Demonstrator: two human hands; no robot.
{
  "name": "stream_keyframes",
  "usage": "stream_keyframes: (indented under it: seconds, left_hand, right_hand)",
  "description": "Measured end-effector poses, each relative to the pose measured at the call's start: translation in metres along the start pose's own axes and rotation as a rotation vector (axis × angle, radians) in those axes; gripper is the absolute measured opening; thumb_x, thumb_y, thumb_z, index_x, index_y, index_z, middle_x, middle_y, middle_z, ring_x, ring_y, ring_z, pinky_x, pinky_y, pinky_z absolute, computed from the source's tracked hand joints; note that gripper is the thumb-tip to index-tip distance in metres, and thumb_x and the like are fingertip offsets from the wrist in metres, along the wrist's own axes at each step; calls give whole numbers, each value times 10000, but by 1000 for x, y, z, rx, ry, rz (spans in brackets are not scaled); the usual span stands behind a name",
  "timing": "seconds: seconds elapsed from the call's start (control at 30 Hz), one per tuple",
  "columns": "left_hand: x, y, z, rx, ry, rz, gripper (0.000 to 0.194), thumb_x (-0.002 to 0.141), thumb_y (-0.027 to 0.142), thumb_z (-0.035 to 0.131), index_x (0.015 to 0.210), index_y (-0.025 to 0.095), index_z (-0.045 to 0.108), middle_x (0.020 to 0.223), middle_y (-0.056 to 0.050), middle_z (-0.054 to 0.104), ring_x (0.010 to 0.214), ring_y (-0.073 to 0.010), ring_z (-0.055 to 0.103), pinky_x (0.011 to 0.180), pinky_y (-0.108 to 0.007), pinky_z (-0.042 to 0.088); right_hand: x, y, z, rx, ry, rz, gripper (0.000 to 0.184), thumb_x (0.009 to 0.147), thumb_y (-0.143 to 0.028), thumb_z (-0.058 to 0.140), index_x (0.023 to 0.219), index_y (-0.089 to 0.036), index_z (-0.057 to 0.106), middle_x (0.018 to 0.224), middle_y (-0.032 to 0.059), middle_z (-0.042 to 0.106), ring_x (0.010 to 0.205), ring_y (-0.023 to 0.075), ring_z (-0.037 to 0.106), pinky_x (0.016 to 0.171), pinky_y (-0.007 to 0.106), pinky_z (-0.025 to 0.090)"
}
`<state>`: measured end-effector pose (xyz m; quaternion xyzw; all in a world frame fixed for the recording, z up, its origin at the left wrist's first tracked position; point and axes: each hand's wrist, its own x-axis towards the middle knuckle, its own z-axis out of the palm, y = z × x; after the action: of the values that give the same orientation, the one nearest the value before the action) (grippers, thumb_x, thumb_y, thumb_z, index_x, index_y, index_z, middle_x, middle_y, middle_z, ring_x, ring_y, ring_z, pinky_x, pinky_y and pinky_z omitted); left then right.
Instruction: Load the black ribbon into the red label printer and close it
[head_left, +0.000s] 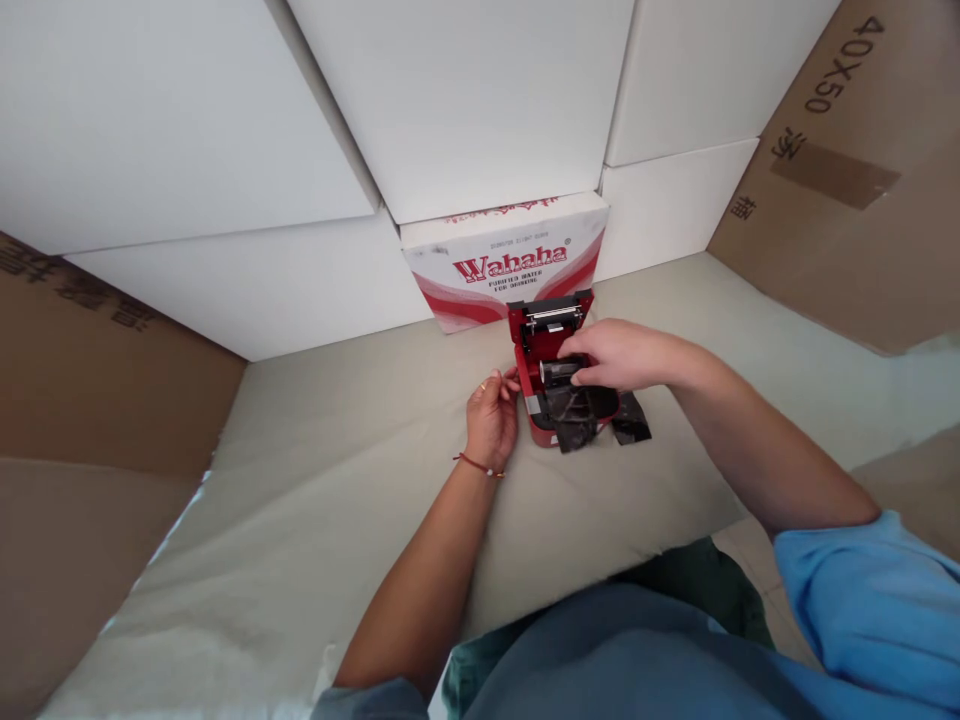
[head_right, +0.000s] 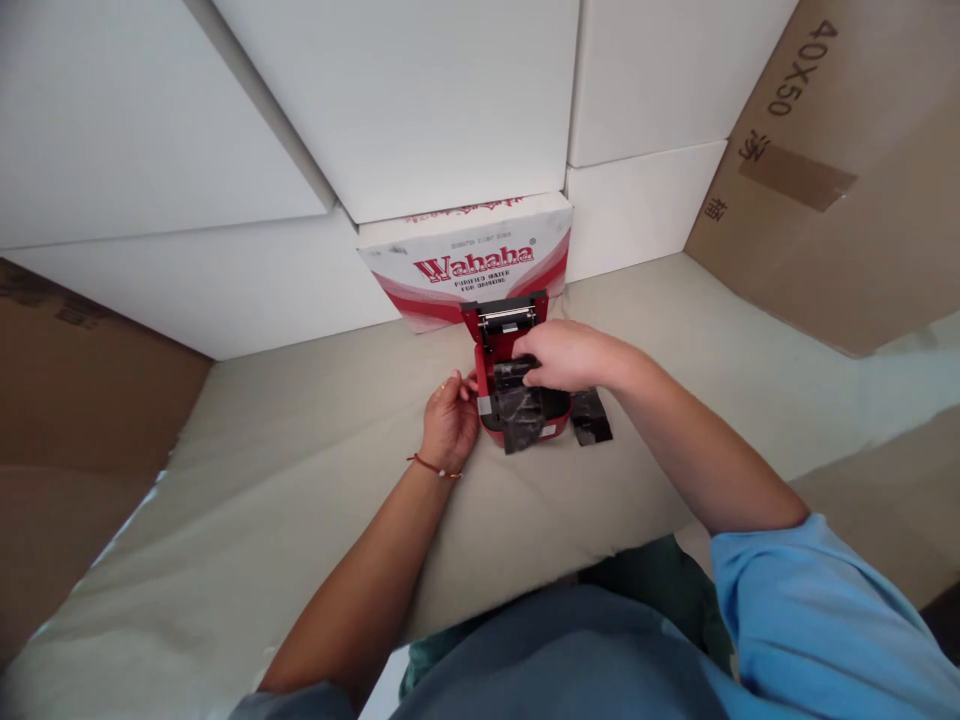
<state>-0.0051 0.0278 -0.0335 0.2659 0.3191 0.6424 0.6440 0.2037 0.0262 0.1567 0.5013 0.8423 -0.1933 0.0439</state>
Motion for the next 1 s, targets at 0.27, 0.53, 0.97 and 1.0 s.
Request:
stream_keyframes:
  seconds: [0.27, 0.53, 0.97, 1.0]
  left_hand:
    - [-2, 1, 4, 4, 6, 5, 530, 859, 498, 907, 556, 234, 561, 689, -29, 686, 1044, -232, 750, 1107, -410, 551]
    - [-3, 2, 5, 19, 3, 10, 523, 872, 497, 884, 561, 234, 557, 691, -28, 667, 1016, -227, 740, 1115, -422, 547]
    - [-7, -2, 11, 229, 89, 158, 487, 871, 541, 838, 642, 237, 534, 717, -11, 612, 903, -222, 683, 995, -420, 568]
    - [-11, 0, 13, 270, 109, 192, 456, 884, 529, 836, 671, 235, 560, 752, -14, 621, 931, -225, 675, 1022, -427, 558]
  right_hand:
    - [25, -28, 23, -281, 33, 273, 355, 1002, -160, 606, 1293, -206, 804, 1267, 187, 837, 1181, 365, 792, 864, 393, 594]
    - [40, -28, 32, -275, 54, 293, 331, 1004, -128, 593, 1245, -155, 818, 1330, 223, 812, 1203, 368, 791, 898, 403, 604]
    - [-51, -2, 88, 95, 436, -237, 432, 1133, -362, 565, 1514, -209, 701, 1542, 121, 744, 1445, 306, 683, 1238, 535, 551]
    - [-58, -4, 102, 73, 482, -215, 460, 1135, -366, 568, 1555, -205, 666, 1595, 131, 704, 1502, 314, 645, 1267, 564, 527]
